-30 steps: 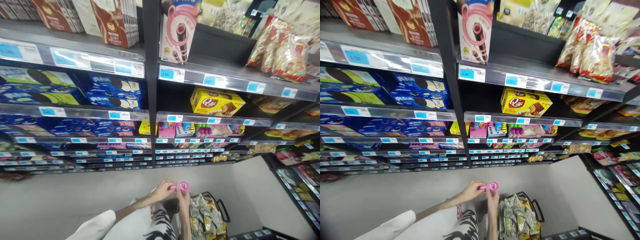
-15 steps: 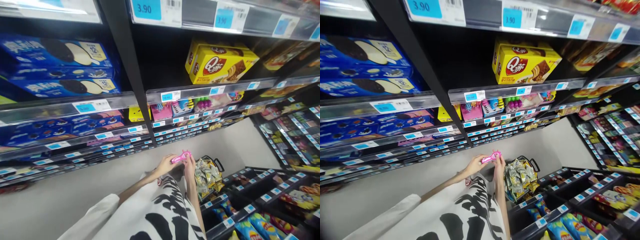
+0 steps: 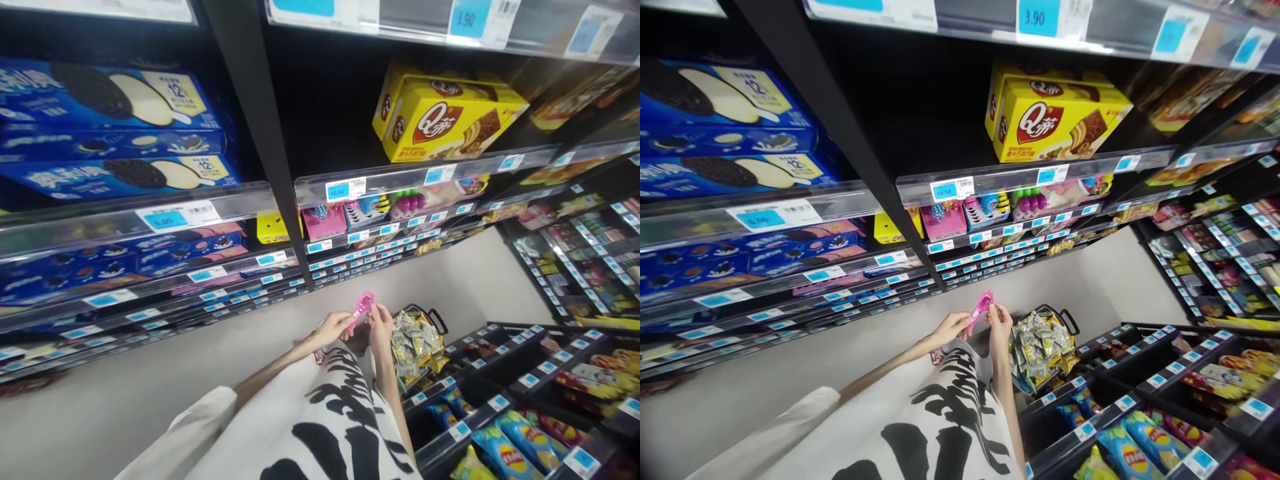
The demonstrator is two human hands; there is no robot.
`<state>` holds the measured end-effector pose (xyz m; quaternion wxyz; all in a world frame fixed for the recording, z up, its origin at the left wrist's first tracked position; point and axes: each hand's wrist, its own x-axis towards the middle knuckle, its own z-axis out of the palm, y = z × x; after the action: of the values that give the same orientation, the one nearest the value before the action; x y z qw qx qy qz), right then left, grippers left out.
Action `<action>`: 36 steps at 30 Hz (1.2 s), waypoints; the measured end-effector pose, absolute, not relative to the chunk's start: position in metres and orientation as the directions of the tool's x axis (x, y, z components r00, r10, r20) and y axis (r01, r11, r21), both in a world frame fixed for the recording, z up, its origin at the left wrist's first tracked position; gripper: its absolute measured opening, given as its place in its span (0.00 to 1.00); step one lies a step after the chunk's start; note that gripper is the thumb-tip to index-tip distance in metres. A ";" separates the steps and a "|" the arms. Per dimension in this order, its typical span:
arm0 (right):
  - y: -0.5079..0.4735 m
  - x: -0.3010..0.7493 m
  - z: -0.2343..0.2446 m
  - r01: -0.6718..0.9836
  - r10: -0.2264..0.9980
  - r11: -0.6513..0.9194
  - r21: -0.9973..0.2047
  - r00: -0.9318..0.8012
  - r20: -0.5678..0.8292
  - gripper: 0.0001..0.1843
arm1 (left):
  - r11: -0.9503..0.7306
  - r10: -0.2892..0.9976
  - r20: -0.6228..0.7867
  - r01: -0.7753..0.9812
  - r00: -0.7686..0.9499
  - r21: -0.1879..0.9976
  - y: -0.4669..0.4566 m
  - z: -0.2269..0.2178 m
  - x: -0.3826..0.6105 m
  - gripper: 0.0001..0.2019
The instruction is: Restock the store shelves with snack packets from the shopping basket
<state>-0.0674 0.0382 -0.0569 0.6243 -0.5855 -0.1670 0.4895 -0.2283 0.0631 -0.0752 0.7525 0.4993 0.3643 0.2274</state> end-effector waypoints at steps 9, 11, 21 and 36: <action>0.042 -0.066 -0.059 -0.423 0.811 -0.188 -0.886 0.442 -0.383 0.23 | 0.555 0.683 -0.384 -0.100 0.622 0.826 0.067 -0.073 -0.222 0.36; 0.040 -0.066 -0.060 -0.425 0.812 -0.196 -0.883 0.435 -0.390 0.24 | 0.577 0.683 -0.397 -0.120 0.613 0.808 0.067 -0.072 -0.221 0.38; 0.030 -0.067 -0.051 -0.385 0.831 -0.241 -0.891 0.391 -0.395 0.33 | 0.377 0.836 -0.310 -0.063 0.454 0.924 0.071 -0.073 -0.220 0.23; 0.169 -0.004 0.114 0.442 0.901 0.322 -0.837 0.129 0.414 0.12 | -0.637 0.768 0.359 0.585 0.529 0.502 0.212 0.012 -0.179 0.30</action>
<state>-0.0036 0.1692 0.1145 0.5231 -0.5395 -0.6223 0.2193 -0.1789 0.2123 0.0121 0.1621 0.8593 0.3937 0.2833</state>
